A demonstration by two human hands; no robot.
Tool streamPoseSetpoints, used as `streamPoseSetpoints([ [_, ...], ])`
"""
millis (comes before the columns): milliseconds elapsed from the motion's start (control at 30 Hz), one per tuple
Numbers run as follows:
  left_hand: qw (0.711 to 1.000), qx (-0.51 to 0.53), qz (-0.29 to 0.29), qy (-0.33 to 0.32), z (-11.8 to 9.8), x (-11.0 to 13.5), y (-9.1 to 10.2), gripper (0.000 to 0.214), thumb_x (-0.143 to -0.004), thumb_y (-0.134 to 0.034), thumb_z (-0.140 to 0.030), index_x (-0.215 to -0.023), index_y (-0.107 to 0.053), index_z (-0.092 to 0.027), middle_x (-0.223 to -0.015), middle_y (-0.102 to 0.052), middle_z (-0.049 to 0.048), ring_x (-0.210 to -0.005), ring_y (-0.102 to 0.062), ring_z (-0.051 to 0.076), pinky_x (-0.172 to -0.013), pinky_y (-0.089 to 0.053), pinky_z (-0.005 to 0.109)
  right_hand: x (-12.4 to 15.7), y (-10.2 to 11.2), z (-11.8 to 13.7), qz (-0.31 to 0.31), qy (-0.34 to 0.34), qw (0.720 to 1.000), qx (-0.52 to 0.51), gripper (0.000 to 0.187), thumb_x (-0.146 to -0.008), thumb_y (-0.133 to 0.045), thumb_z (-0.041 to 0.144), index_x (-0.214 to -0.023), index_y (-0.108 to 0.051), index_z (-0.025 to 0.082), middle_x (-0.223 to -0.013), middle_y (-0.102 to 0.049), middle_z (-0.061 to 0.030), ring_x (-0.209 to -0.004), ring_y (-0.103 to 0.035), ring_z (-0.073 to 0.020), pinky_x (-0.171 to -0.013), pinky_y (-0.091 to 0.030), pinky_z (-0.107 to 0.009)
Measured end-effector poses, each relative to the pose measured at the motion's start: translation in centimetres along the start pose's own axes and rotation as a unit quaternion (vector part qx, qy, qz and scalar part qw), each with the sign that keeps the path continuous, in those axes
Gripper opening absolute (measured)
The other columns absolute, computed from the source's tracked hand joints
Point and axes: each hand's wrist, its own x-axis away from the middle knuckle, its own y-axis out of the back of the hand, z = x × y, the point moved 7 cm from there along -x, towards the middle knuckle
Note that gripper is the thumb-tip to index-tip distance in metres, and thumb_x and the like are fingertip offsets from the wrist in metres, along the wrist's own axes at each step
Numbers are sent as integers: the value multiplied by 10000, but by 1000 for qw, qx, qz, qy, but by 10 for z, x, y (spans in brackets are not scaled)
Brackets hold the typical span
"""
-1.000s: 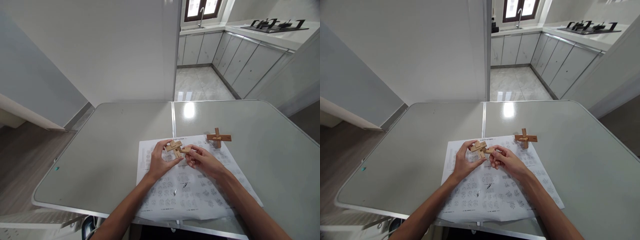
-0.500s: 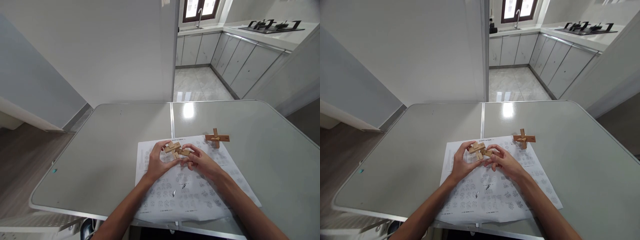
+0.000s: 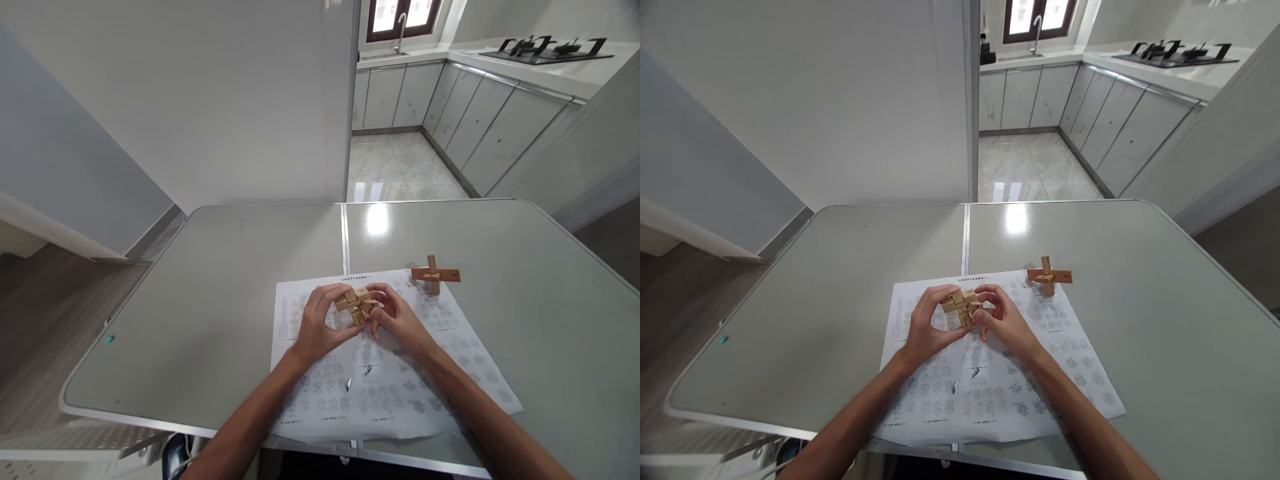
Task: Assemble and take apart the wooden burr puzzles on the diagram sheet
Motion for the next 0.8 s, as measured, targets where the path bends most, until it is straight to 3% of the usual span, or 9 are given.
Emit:
streamPoseSetpoints([
  [233,1000,1,1,-25,-3,-1,0,660,-813,-913,-424,-1371,-590,-285,-1231,-722,101,-1141,-704,287,-956,-607,456,0,4,-2,2,7,1000,23,529,-816,-861,579,-1138,-577,271,-1023,-597,-12,-583,-597,-112,-509,-535,-289],
  [367,1000,3,12,-14,-2,0,-1,622,-827,-901,-409,-1358,-601,-284,-1230,-731,102,-1147,-706,293,-968,-602,470,1,4,0,4,2,999,39,498,-830,-851,562,-1142,-595,269,-1050,-600,-20,-584,-574,-104,-500,-520,-278],
  [533,1000,13,24,8,1,0,-3,649,-812,-902,-477,-1356,-608,-282,-1237,-730,107,-1170,-701,304,-987,-598,482,2,0,2,23,7,999,43,502,-901,-773,576,-1292,-625,297,-1011,-591,-10,-589,-554,-111,-528,-524,-294],
  [667,998,36,42,26,5,0,-6,684,-814,-895,-494,-1403,-600,-308,-1263,-729,96,-1166,-699,294,-983,-594,465,2,0,5,12,8,998,57,452,-914,-745,598,-1220,-685,270,-915,-624,-18,-572,-536,-129,-535,-508,-315],
  [800,991,80,54,93,14,-1,-7,363,-1018,-664,-452,-1342,-671,-288,-1221,-767,75,-1079,-722,249,-938,-595,410,2,-1,6,9,7,998,63,434,-918,-744,591,-1184,-689,251,-803,-616,-8,-562,-512,-140,-534,-492,-319],
])
